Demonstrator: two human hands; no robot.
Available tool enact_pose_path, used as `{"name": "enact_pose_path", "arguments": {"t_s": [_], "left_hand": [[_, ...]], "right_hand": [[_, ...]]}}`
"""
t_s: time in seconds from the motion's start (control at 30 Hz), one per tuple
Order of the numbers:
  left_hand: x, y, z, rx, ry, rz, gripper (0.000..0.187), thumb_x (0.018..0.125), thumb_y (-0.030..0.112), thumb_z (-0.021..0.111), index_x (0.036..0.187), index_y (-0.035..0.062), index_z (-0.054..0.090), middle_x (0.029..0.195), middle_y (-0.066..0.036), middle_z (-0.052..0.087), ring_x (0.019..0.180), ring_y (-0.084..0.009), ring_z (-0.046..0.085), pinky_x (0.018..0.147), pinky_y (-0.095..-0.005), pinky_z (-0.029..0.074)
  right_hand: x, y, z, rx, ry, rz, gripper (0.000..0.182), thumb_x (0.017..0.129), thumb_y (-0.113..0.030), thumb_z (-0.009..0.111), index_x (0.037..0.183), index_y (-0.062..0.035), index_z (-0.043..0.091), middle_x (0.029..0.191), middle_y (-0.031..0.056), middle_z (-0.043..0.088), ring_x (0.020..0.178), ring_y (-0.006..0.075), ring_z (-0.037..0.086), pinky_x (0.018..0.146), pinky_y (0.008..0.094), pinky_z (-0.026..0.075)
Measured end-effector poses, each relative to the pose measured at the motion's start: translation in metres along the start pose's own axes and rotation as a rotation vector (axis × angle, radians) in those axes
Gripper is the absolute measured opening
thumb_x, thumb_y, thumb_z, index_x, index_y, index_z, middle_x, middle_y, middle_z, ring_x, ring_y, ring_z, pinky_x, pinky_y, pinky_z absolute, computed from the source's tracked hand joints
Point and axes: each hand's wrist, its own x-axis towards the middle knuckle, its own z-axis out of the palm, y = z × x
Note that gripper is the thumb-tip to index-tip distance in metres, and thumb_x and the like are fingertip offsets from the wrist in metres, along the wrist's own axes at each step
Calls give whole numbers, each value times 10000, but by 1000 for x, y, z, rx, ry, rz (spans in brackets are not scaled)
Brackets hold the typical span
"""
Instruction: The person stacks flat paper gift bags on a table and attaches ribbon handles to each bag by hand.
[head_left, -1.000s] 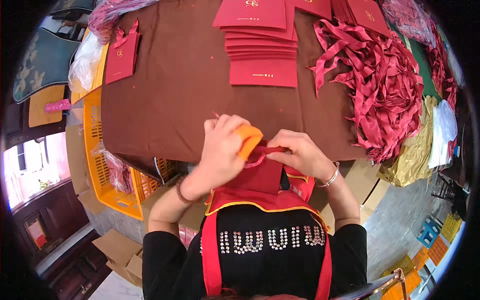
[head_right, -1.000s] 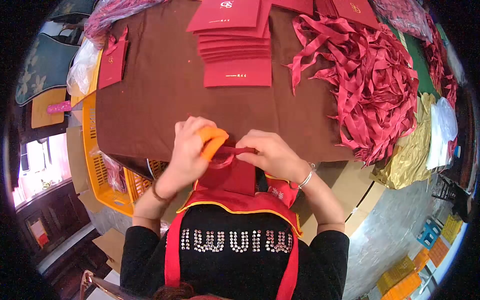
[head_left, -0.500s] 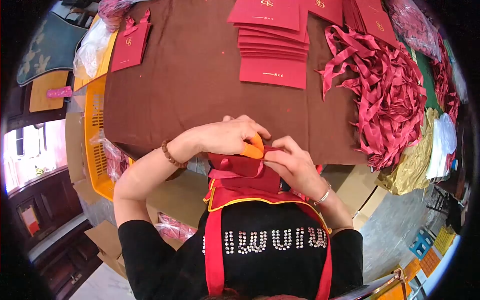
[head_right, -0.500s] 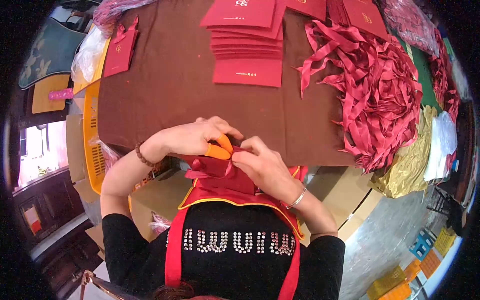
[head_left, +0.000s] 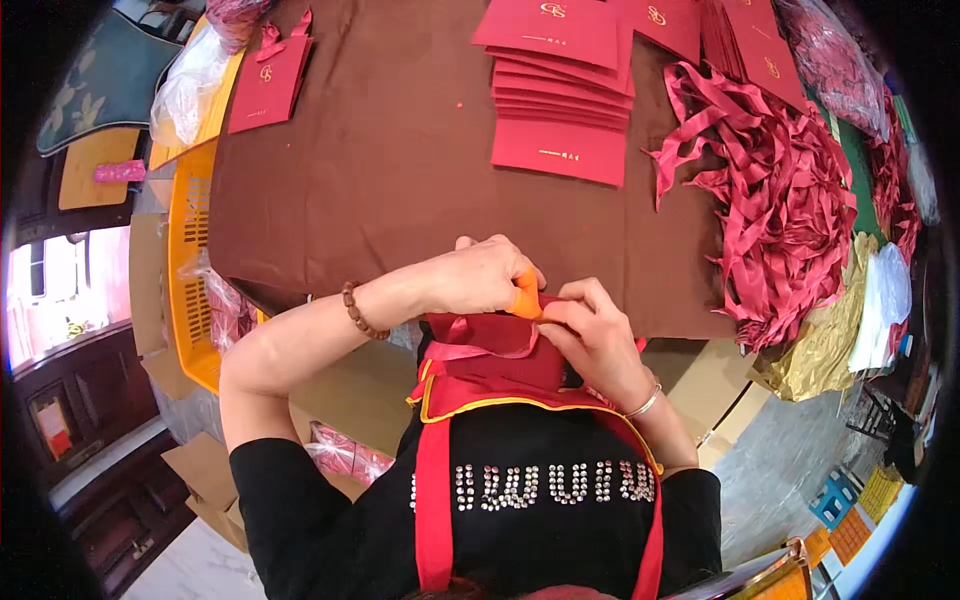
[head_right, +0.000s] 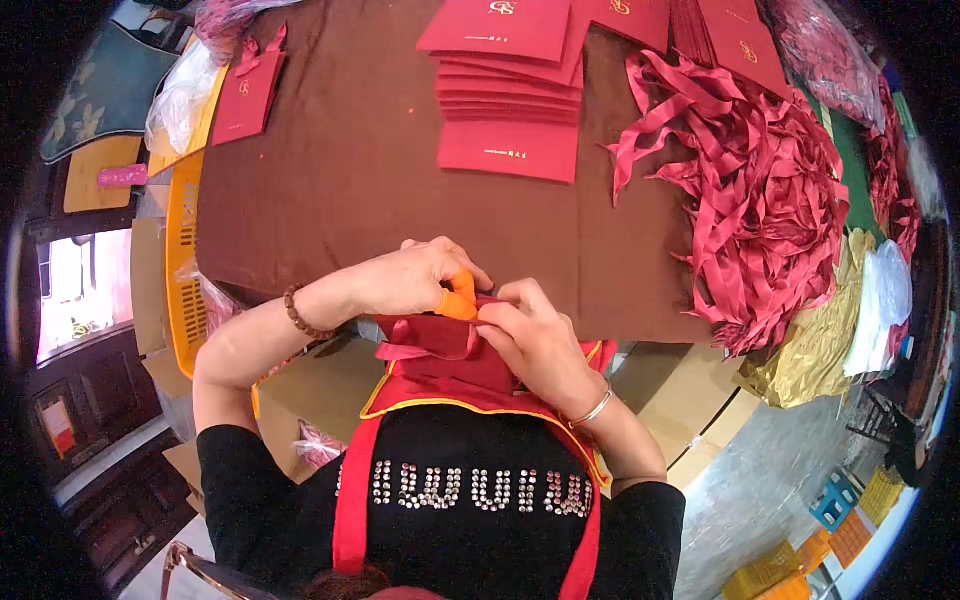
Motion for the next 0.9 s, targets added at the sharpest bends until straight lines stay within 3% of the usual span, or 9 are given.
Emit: {"name": "enact_pose_path", "arguments": {"t_s": [0.1,0.17,0.5,0.7,0.9], "left_hand": [[4,-7,8,-38,88,59,165,794,176,608,871,50,681,1190,-69,604,1209,-258,414,1035,-443,217],[7,-14,13,-87,167,147,136,798,156,599,843,47,669,1187,-61,601,1196,-262,422,1044,-453,203],[2,-3,11,34,248,218,116,786,165,596,801,62,647,1123,-46,604,1142,-242,449,963,-431,240],[7,-9,14,89,289,211,99,770,148,595,766,57,634,1101,-53,602,1132,-241,447,944,-418,245],[7,-13,17,120,310,276,80,769,136,595,763,65,632,1114,-56,584,1129,-240,441,946,-415,248]], "right_hand": [[1,3,-1,35,7,74,162,736,-31,703,878,-20,627,855,76,546,639,159,532,582,272,443],[0,10,-5,158,-91,65,153,778,-61,673,913,-25,609,839,108,584,740,255,599,616,325,478],[6,12,-14,240,-218,114,117,804,-56,653,901,-14,601,796,130,598,688,266,599,603,321,467],[7,16,-8,152,-206,8,125,808,-67,654,907,-14,598,802,135,603,700,273,607,615,333,475],[10,12,-6,210,-175,152,133,809,-72,651,925,-19,614,802,133,616,701,273,614,629,326,485]]}}
